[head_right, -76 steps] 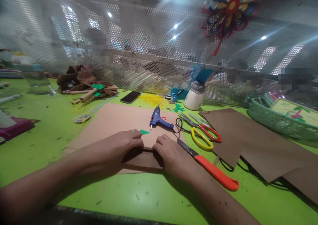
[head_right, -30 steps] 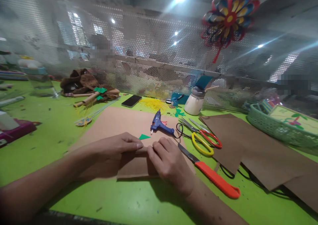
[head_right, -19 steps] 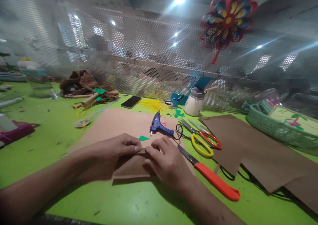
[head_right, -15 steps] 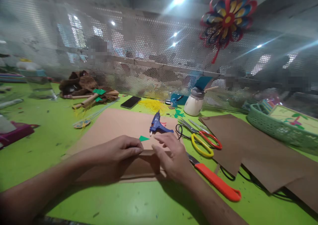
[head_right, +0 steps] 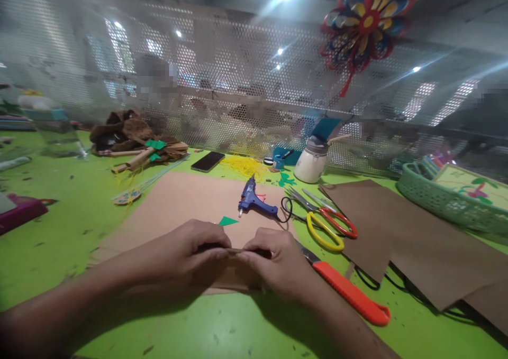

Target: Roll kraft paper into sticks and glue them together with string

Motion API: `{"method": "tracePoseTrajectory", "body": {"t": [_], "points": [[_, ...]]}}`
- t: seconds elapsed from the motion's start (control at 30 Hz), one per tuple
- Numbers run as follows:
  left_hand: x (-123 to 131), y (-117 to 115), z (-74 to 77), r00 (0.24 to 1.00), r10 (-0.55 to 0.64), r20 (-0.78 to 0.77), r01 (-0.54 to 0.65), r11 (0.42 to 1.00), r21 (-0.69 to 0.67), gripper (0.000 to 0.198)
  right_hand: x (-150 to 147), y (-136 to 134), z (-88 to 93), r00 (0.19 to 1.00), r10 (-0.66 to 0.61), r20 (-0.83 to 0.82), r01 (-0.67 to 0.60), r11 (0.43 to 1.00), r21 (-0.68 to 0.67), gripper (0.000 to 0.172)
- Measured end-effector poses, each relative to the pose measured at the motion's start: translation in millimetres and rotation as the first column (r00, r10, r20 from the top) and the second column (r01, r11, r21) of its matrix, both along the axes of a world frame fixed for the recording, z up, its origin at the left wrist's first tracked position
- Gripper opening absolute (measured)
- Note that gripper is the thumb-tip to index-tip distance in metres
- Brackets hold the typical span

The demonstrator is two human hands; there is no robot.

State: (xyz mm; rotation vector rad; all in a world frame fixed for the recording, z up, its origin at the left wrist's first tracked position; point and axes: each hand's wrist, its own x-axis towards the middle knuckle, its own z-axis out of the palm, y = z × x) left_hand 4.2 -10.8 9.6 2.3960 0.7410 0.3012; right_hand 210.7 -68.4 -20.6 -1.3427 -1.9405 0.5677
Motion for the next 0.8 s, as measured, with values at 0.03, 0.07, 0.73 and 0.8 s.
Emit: {"method": "tracePoseTrajectory", "body": {"t": [0.03,0.07,0.73,0.8], "points": [[0.0,-0.1,0.2,1.000,-0.002,0.008,0.002,1.000,0.015,0.028,0.6,-0.2,0.0,1.000,0.008,0.025,-0.009,0.999,0.035,0.019],[-0.1,-0.1,0.0,1.000,-0.007,0.015,0.007,1.000,0.031,0.029,1.2,-0.4,-0.2,0.999,0.014,0.052,-0.017,0.998,0.065,0.020],[-11.7,7.1,-16.0,0.997,0.080,-0.009,-0.078,0.987,0.143,0.023,7.8,3.5,-7.0,0.983,0.046,0.177,-0.069,0.989,0.131,0.013],[-12.1,13.3,-18.7,0.998,0.062,-0.016,-0.061,0.997,0.053,0.021,8.8,4.4,-5.8,0.985,0.055,0.162,-0.068,0.994,0.080,0.013]]}}
